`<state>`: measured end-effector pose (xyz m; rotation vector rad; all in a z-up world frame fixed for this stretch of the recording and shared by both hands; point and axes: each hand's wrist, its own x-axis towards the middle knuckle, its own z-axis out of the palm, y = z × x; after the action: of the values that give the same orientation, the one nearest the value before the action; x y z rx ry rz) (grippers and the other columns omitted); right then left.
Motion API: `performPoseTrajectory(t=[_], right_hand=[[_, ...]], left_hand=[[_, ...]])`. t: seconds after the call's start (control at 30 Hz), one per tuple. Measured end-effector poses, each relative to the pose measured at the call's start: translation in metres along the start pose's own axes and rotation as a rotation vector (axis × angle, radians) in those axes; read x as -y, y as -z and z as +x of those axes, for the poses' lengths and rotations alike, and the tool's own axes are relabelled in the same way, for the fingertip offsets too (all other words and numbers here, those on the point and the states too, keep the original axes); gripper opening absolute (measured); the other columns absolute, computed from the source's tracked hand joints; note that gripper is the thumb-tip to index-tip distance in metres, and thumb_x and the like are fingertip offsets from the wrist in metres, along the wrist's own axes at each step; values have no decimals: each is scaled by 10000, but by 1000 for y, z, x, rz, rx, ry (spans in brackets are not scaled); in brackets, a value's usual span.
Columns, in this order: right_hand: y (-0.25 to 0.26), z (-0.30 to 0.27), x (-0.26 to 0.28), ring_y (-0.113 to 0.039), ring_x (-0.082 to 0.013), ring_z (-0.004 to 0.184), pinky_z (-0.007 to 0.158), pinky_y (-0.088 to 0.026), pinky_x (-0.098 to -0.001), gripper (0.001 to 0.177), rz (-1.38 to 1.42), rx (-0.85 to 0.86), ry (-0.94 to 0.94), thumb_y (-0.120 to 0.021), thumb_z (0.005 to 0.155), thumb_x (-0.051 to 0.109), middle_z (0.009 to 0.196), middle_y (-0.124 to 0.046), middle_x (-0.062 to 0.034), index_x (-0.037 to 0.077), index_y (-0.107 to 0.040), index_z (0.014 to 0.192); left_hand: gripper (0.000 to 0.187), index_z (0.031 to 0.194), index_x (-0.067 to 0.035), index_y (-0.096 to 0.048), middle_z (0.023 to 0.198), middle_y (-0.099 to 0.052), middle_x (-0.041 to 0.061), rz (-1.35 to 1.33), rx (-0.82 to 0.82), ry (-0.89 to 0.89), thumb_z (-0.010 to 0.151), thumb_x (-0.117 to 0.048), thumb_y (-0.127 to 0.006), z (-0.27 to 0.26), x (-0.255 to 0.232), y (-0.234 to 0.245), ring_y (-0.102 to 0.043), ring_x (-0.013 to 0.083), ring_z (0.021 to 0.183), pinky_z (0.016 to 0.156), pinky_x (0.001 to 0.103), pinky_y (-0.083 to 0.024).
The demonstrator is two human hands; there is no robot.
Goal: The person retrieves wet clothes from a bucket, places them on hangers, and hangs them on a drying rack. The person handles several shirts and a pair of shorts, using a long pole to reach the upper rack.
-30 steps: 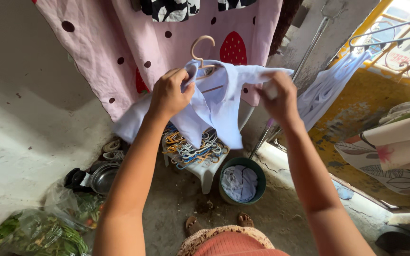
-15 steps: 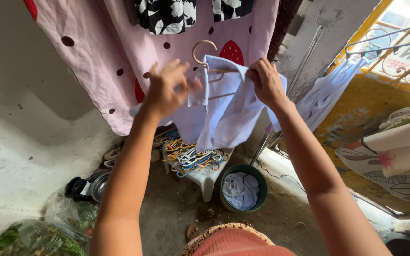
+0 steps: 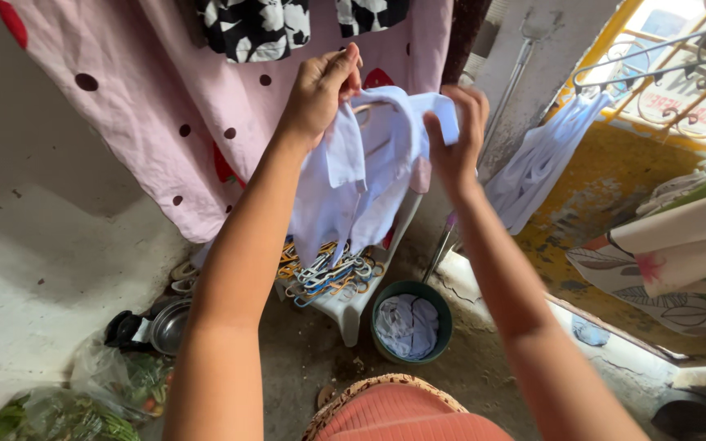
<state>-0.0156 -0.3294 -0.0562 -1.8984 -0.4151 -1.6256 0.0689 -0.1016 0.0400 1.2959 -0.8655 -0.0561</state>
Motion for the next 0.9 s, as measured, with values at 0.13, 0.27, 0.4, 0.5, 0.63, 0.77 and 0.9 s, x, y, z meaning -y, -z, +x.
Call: performPoseTrajectory(t=[0.13, 0.27, 0.4, 0.5, 0.63, 0.77, 0.9], right_hand=[[1, -95, 42, -548, -143, 916, 827, -449, -283, 212, 174, 46, -410, -691, 920, 44, 967, -558, -39, 86, -600, 1106], [-17, -128, 96, -540, -219, 1150, 933, -497, -352, 630, 429, 215, -545, -909, 747, 234, 1234, -523, -108, 17, -553, 1219], [-27, -136, 106, -568, -200, 1158, 981, -467, -361, 434, 401, 122, -600, -867, 859, 221, 1225, -581, -96, 17, -621, 1153], [-29, -142, 95, -625, -178, 1097, 956, -521, -342, 220, 478, 98, -808, -803, 977, 225, 1188, -640, -76, 44, -711, 1060], [-9, -132, 85, -572, -202, 1138, 918, -499, -339, 121, 329, -16, -788, -774, 932, 119, 1268, -553, -98, 22, -721, 982], [1, -136, 74, -549, -171, 1190, 930, -495, -306, 165, 315, -99, -802, -761, 883, -6, 1344, -481, -67, 8, -698, 1035], [-6, -158, 50, -639, -149, 1107, 960, -533, -310, 228, 541, -63, -847, -745, 917, -43, 1197, -647, -69, 21, -744, 1136]], left_hand=[[491, 788, -23, -664, 657, -526, -19, 58, 28, -8, 1097, -392, -564, 2, 6, -7, -475, 59, 624, 624, 228, -396], [496, 815, -26, -667, 623, -512, -29, 40, 100, 22, 1092, -422, -554, -3, 10, -16, -473, 58, 593, 597, 227, -407], [508, 873, -8, -708, 600, -488, -39, 56, 91, 24, 1090, -434, -538, -8, 7, -21, -436, 50, 561, 565, 226, -369], [510, 959, 4, -748, 600, -484, -40, 27, 92, 1, 1090, -438, -531, -14, 5, -21, -393, 44, 547, 553, 227, -333], [508, 1038, 4, -774, 616, -489, -44, 53, 60, -19, 1098, -439, -532, -20, 4, -21, -406, 45, 560, 573, 235, -353], [523, 1082, 8, -779, 612, -471, -48, 44, 55, -37, 1102, -453, -532, -23, 4, -23, -412, 47, 569, 599, 241, -383], [547, 1093, 5, -780, 609, -464, -54, 54, 40, -14, 1088, -479, -527, -22, 2, -29, -411, 43, 569, 587, 236, -373]])
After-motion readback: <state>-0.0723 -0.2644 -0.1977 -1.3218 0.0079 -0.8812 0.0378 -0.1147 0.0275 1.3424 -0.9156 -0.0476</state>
